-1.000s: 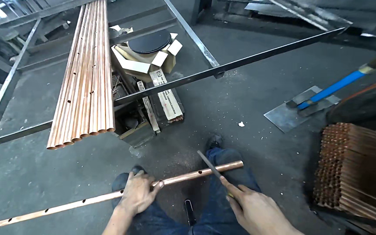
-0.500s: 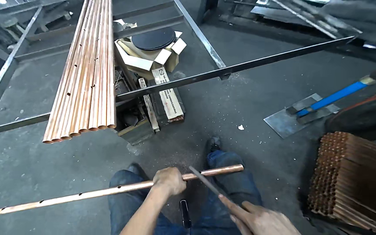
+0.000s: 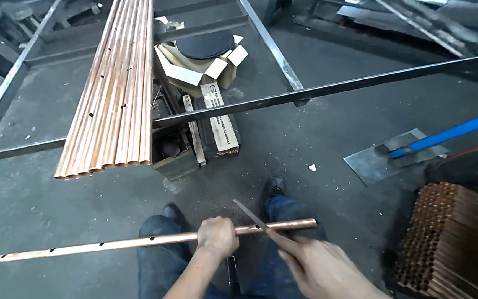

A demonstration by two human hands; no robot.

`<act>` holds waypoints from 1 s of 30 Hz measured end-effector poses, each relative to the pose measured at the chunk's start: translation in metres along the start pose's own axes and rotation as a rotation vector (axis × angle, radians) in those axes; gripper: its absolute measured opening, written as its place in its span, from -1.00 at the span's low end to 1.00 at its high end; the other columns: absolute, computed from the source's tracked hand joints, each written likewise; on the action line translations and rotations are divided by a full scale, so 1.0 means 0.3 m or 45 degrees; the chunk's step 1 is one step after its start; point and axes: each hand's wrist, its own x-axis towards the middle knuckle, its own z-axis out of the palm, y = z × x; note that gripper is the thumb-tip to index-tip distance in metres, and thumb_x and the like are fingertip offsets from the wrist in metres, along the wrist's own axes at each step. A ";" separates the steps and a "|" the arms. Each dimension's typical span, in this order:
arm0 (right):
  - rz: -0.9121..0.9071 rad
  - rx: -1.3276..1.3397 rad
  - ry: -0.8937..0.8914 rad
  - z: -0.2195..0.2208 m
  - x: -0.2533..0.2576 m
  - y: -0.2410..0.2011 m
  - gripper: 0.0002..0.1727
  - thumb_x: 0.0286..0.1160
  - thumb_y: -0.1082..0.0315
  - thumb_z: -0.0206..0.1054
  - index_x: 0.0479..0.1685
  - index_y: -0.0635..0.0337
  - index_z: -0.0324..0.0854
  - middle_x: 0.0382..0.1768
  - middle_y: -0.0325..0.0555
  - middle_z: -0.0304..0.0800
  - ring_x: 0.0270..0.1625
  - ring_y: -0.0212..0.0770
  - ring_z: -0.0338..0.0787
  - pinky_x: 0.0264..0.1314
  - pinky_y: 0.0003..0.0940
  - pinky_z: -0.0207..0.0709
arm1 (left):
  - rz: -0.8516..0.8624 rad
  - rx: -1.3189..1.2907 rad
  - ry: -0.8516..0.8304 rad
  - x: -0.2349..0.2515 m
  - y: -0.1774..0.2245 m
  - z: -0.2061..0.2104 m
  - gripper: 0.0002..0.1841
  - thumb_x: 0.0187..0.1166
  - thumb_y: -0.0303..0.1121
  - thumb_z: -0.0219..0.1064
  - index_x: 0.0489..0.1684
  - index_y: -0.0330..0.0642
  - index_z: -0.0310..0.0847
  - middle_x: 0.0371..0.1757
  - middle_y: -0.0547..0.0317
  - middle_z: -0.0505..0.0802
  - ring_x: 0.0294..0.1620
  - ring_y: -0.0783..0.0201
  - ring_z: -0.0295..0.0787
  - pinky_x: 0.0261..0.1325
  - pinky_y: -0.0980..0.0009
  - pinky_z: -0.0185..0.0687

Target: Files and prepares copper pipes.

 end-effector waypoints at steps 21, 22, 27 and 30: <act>0.127 0.003 -0.122 0.011 -0.149 -0.087 -0.43 0.80 0.06 -0.02 0.78 -0.26 0.38 -0.18 0.18 0.87 -0.24 0.27 0.86 -0.27 0.25 0.65 | -0.017 0.025 0.245 0.008 -0.005 0.071 -0.38 0.86 0.15 -0.19 0.13 -0.09 0.73 0.01 -0.05 0.94 0.10 -0.11 0.92 0.04 -0.15 0.77; 0.154 -0.005 -0.134 0.013 -0.088 -0.100 -0.43 0.77 0.08 0.02 0.77 -0.26 0.41 -0.23 0.15 0.88 -0.22 0.26 0.87 -0.23 0.25 0.65 | -0.019 0.026 0.264 0.008 -0.004 0.078 -0.37 0.87 0.17 -0.22 0.15 -0.09 0.72 -0.01 -0.05 0.94 0.09 -0.11 0.93 0.04 -0.15 0.77; 0.303 -0.066 -0.361 -0.057 0.213 -0.108 -0.53 0.68 0.06 0.11 0.50 -0.13 0.61 0.12 0.07 0.84 0.25 0.17 0.81 0.20 0.29 0.64 | -0.016 0.078 0.487 0.016 0.023 0.125 -0.31 0.87 0.22 -0.28 0.06 -0.06 0.74 -0.13 0.00 0.96 0.00 -0.04 0.96 0.02 -0.07 0.79; 0.344 0.132 0.060 -0.122 0.012 0.010 -0.48 0.73 -0.05 0.10 0.68 -0.46 0.49 -0.06 -0.05 0.90 0.00 0.07 0.87 0.08 0.23 0.68 | 0.008 0.060 0.530 -0.006 0.052 0.123 -0.44 0.82 0.19 -0.07 0.13 -0.03 0.74 -0.10 0.00 0.96 0.03 -0.06 0.95 0.05 -0.10 0.79</act>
